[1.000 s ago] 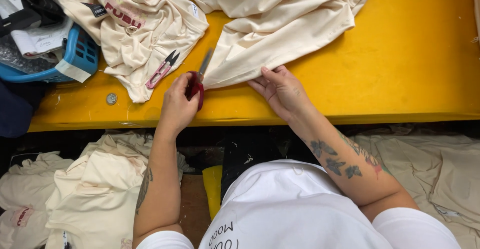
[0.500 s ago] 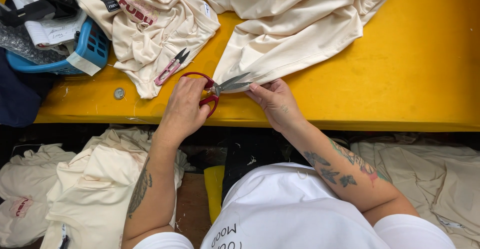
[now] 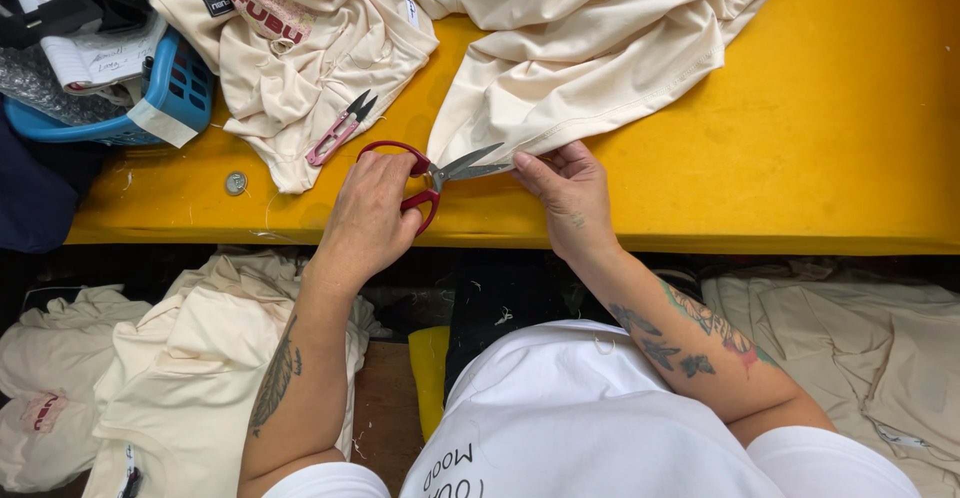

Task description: Trimming excess threads and fabric from t-shirts using scissors on a work table

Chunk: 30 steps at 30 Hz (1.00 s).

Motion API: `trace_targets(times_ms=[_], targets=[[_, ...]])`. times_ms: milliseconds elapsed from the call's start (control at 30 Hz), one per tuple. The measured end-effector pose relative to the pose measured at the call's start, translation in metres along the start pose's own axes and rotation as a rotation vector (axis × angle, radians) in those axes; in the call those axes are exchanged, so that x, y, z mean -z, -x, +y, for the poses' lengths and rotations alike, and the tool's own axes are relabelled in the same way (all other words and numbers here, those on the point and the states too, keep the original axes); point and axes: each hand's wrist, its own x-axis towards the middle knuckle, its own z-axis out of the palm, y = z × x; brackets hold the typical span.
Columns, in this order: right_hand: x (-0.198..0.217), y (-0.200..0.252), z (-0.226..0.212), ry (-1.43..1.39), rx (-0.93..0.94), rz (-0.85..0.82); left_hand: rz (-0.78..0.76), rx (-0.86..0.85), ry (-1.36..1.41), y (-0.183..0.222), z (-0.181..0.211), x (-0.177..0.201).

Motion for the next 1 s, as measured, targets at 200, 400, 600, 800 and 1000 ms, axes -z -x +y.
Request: trace_targets(times_ms=[200, 400, 600, 800, 1000], targets=[[-0.001, 0.000, 0.001, -0.081, -0.023, -0.028, -0.011, -0.009, -0.001, -0.006, 0.012, -0.003], [-0.003, -0.001, 0.007, -0.121, -0.035, -0.054, -0.022, -0.010, 0.002, -0.009, 0.013, -0.003], [-0.003, -0.001, 0.006, -0.112, -0.053, -0.067, -0.047, 0.005, 0.004, -0.015, 0.024, 0.008], [0.000, -0.001, 0.008, -0.105, -0.068, -0.078, -0.080, 0.062, 0.042, -0.013, 0.030, 0.007], [0.000, -0.001, 0.013, -0.076, -0.083, -0.055, -0.135, 0.088, 0.067, -0.007, 0.027, 0.008]])
